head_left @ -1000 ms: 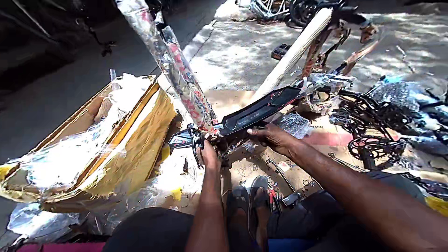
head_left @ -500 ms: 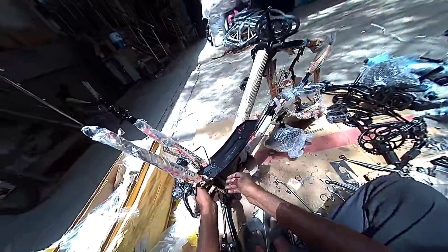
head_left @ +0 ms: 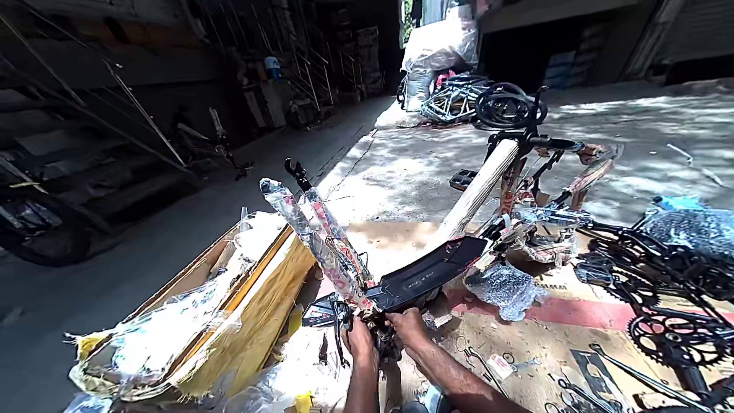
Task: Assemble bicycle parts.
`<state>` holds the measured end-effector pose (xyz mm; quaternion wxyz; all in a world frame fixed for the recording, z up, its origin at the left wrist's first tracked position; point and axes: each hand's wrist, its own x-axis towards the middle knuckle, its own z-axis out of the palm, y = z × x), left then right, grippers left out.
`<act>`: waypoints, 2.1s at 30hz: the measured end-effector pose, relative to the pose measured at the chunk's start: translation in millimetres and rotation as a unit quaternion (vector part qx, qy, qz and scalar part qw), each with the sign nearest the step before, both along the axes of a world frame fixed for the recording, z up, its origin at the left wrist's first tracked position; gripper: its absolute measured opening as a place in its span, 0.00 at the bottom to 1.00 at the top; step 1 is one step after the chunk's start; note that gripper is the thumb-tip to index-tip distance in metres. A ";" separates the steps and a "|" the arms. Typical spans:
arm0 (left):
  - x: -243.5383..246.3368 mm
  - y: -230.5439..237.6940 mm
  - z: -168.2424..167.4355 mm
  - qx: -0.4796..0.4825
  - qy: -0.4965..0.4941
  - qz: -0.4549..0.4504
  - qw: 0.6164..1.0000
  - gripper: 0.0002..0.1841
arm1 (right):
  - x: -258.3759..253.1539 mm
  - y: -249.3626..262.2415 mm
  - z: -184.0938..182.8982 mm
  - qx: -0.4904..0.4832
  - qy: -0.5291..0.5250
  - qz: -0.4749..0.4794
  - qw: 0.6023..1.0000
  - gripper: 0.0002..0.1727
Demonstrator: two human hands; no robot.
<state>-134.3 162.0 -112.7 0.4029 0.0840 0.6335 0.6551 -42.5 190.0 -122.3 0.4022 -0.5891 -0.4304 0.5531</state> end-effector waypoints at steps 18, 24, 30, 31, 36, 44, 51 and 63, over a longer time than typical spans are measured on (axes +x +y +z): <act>-5.6 -1.4 2.3 0.003 -0.011 0.003 1.000 0.21 | 0.6 5.7 5.7 0.002 -0.057 0.017 0.998 0.05; -1.9 -1.4 1.3 -0.002 0.002 -0.003 1.000 0.22 | 2.2 9.0 16.8 -0.013 -0.203 0.068 0.977 0.11; -1.5 -1.1 3.2 0.006 -0.007 0.008 1.000 0.20 | 2.2 5.3 8.7 -0.021 -0.029 0.003 0.999 0.04; -1.5 -1.2 3.0 0.006 -0.009 0.007 1.000 0.20 | 2.4 5.2 8.6 -0.025 -0.024 0.000 0.999 0.04; -0.6 -1.2 3.8 0.009 -0.005 0.010 1.000 0.19 | 7.3 7.3 17.0 -0.014 -0.154 0.057 0.986 0.05; -2.2 1.4 0.3 0.005 -0.007 0.015 1.000 0.20 | 0.3 6.9 9.5 -0.009 -0.066 -0.005 0.998 0.07; -3.8 0.1 -0.4 0.009 -0.014 0.007 1.000 0.20 | -2.7 4.2 2.0 0.018 -0.014 -0.041 0.999 0.11; -6.4 -0.9 9.2 0.003 -0.063 -0.003 0.998 0.19 | -5.1 3.1 -0.8 0.019 0.029 -0.053 0.998 0.10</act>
